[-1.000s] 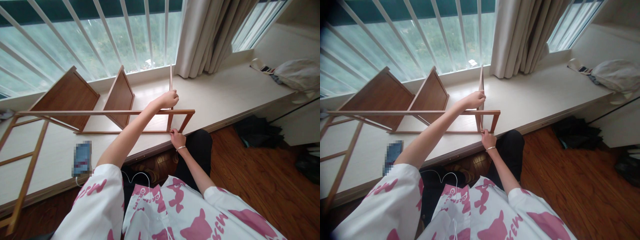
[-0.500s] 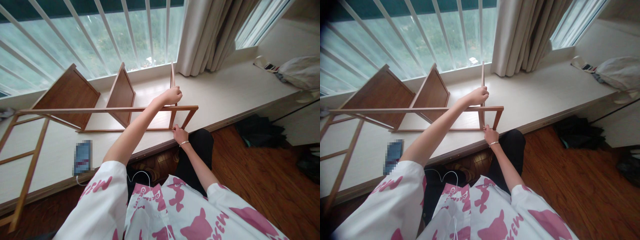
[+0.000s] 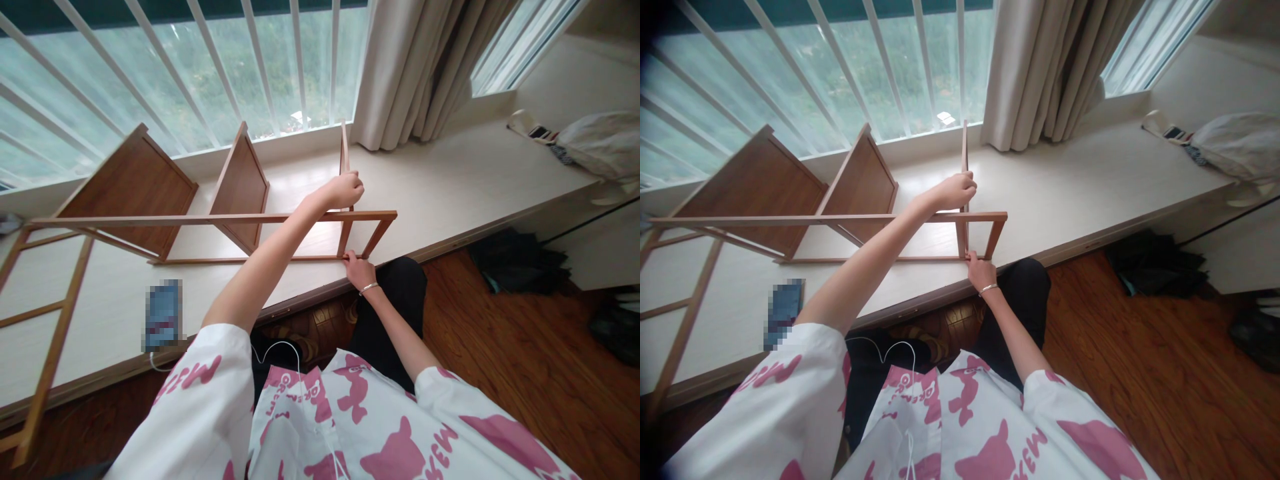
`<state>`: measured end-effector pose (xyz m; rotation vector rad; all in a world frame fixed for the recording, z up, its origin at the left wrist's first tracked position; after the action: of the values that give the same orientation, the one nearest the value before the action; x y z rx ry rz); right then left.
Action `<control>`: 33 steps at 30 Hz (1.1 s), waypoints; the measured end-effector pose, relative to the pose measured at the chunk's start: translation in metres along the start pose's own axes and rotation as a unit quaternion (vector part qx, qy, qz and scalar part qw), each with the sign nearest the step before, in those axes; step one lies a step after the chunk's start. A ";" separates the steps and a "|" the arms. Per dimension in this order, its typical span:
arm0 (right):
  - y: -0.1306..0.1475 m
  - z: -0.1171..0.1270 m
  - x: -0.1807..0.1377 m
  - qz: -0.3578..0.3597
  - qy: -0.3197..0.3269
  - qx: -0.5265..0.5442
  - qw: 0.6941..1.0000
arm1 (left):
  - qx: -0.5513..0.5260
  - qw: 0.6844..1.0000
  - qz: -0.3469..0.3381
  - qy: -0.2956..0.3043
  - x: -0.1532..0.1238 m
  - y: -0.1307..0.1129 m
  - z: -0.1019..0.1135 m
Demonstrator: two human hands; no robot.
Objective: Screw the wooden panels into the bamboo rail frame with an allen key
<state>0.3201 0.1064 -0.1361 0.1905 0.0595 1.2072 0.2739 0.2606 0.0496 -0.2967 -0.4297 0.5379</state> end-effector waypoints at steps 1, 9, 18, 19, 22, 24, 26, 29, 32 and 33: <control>0.000 0.001 0.000 -0.001 -0.001 0.004 1.000 | -0.001 1.000 0.000 0.001 0.000 0.000 0.001; -0.007 0.011 -0.024 -0.129 -0.069 0.167 0.975 | 0.002 1.000 0.002 0.003 -0.003 -0.004 0.005; -0.008 -0.027 -0.087 -0.333 -0.045 0.638 0.693 | 0.004 1.000 -0.005 -0.005 0.000 0.001 -0.001; -0.007 -0.029 -0.091 -0.347 -0.043 0.670 0.654 | 0.005 1.000 -0.005 -0.005 0.000 0.001 -0.001; -0.005 -0.030 -0.098 -0.363 -0.032 0.721 0.590 | 0.009 1.000 -0.004 -0.011 -0.001 -0.001 0.000; -0.006 -0.027 -0.099 -0.363 -0.022 0.729 0.580 | 0.011 1.000 -0.003 -0.011 -0.001 -0.002 0.001; -0.007 -0.023 -0.098 -0.358 -0.022 0.732 0.580 | 0.013 1.000 0.000 -0.010 -0.002 -0.002 0.002; -0.009 -0.016 -0.094 -0.327 -0.029 0.737 0.590 | 0.011 1.000 0.001 -0.012 -0.003 -0.003 0.003; -0.012 -0.011 -0.090 -0.260 -0.044 0.711 0.652 | 0.007 1.000 0.000 -0.011 -0.003 -0.004 0.003; -0.013 -0.009 -0.089 -0.230 -0.052 0.691 0.684 | 0.007 1.000 0.001 -0.010 -0.003 -0.004 0.004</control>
<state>0.2996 0.0203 -0.1521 1.4878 0.8889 0.4010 0.2713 0.2560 0.0533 -0.2775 -0.4451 0.5456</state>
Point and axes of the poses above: each hand's wrist, its own x-axis towards the middle knuckle, its own z-axis out of the back of the hand, y = z × x, the point moved 1 cm from there along x, towards the middle knuckle, and after that the axes turned 14 degrees about -y, right-handed, at the moved point
